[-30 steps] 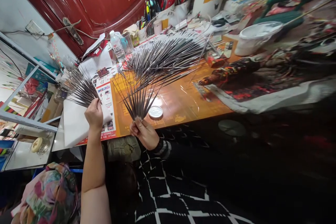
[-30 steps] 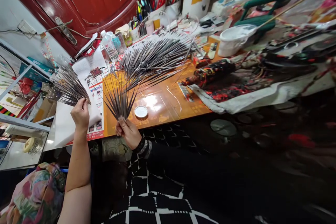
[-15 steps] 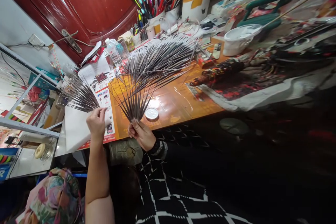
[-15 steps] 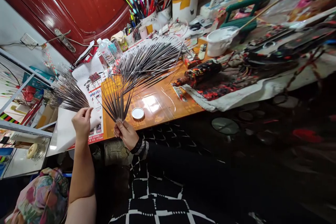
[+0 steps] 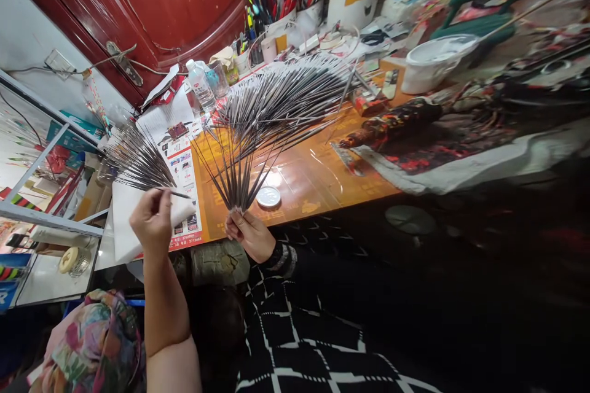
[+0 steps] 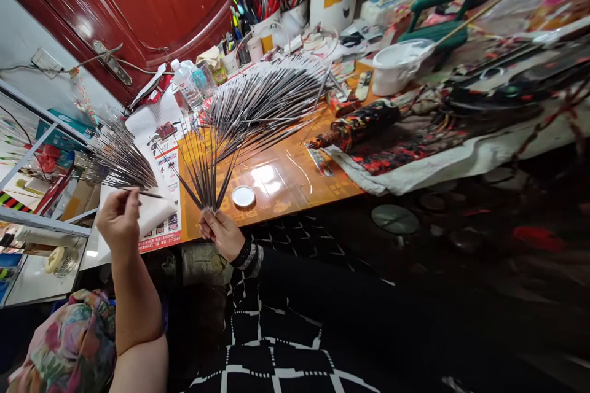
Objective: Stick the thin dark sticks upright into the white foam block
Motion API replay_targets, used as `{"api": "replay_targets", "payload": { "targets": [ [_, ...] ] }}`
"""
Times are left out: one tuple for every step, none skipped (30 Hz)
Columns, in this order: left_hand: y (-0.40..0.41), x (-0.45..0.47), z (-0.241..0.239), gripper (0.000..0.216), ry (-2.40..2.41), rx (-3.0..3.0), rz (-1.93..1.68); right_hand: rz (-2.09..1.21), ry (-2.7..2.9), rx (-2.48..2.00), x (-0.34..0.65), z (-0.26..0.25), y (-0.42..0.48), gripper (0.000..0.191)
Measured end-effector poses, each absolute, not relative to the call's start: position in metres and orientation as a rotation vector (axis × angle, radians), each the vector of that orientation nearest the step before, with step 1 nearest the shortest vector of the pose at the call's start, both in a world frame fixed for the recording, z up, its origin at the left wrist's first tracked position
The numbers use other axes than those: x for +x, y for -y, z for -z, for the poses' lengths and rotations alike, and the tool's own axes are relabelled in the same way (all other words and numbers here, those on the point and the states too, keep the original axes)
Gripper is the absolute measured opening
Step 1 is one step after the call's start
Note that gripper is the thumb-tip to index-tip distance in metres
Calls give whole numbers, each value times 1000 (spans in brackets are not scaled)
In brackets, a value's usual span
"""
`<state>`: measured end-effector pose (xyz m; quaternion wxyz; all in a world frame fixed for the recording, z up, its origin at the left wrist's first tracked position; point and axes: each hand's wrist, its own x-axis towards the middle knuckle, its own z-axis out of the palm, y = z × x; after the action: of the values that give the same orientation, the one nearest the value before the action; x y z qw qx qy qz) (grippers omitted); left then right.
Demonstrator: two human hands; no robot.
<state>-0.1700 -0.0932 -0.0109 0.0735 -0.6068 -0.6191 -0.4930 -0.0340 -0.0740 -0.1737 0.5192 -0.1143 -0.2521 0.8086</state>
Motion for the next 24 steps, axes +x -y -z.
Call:
{"api": "replay_targets", "payload": {
  "targets": [
    [88, -180, 8, 18, 1796, -1716, 1387, -1945, 610, -269, -33, 174, 74, 48],
    [82, -190, 7, 19, 1751, -1656, 1292, -1944, 613, -268, -33, 173, 74, 48],
    [75, -200, 8, 19, 1732, -1640, 1208, -1940, 618, -269, -32, 173, 74, 48],
    [68, -208, 10, 20, 1732, -1649, 1140, -1937, 622, -271, -32, 173, 74, 48],
    [61, -215, 14, 21, 1741, -1666, 1093, -1934, 625, -271, -32, 173, 74, 48],
    [56, -221, 19, 22, 1750, -1680, 1060, -1935, 627, -270, -31, 173, 74, 48],
    [51, -225, 23, 22, 1756, -1687, 1040, -1940, 629, -269, -31, 173, 74, 48],
    [48, -227, 28, 22, 1757, -1688, 1030, -1946, 631, -268, -31, 174, 74, 48],
    [45, -229, 32, 23, 1757, -1688, 1025, -1951, 634, -267, -31, 174, 74, 48],
    [44, -231, 36, 23, 1757, -1687, 1025, -1955, 637, -264, -31, 175, 74, 48],
    [43, -231, 40, 23, 1758, -1686, 1025, -1958, 640, -261, -31, 175, 74, 48],
    [42, -232, 43, 23, 1760, -1684, 1024, -1958, 642, -260, -31, 175, 74, 48],
    [42, -233, 46, 23, 1762, -1681, 1021, -1958, 641, -260, -31, 175, 74, 48],
    [42, -233, 49, 23, 1764, -1676, 1017, -1958, 641, -258, -31, 175, 74, 48],
    [41, -234, 52, 24, 1763, -1671, 1012, -1957, 639, -258, -31, 175, 74, 48],
    [41, -235, 55, 25, 1761, -1665, 1009, -1957, 639, -255, -31, 175, 74, 48],
    [41, -236, 58, 25, 1759, -1663, 1005, -1959, 640, -250, -31, 175, 74, 48],
    [41, -237, 61, 26, 1754, -1662, 1003, -1963, 640, -246, -31, 175, 74, 48],
    [41, -239, 62, 26, 1748, -1661, 1000, -1967, 638, -246, -31, 174, 74, 48],
    [41, -240, 63, 27, 1741, -1658, 993, -1970, 635, -250, -31, 173, 73, 49],
    [42, -240, 63, 27, 1736, -1651, 979, -1974, 632, -254, -31, 173, 73, 49],
    [44, -240, 62, 26, 1736, -1640, 957, -1976, 634, -257, -30, 172, 73, 50],
    [46, -238, 60, 26, 1742, -1624, 931, -1977, 639, -257, -30, 171, 73, 50],
    [49, -235, 58, 26, 1754, -1608, 908, -1976, 651, -253, -30, 171, 73, 50]
  ]
}}
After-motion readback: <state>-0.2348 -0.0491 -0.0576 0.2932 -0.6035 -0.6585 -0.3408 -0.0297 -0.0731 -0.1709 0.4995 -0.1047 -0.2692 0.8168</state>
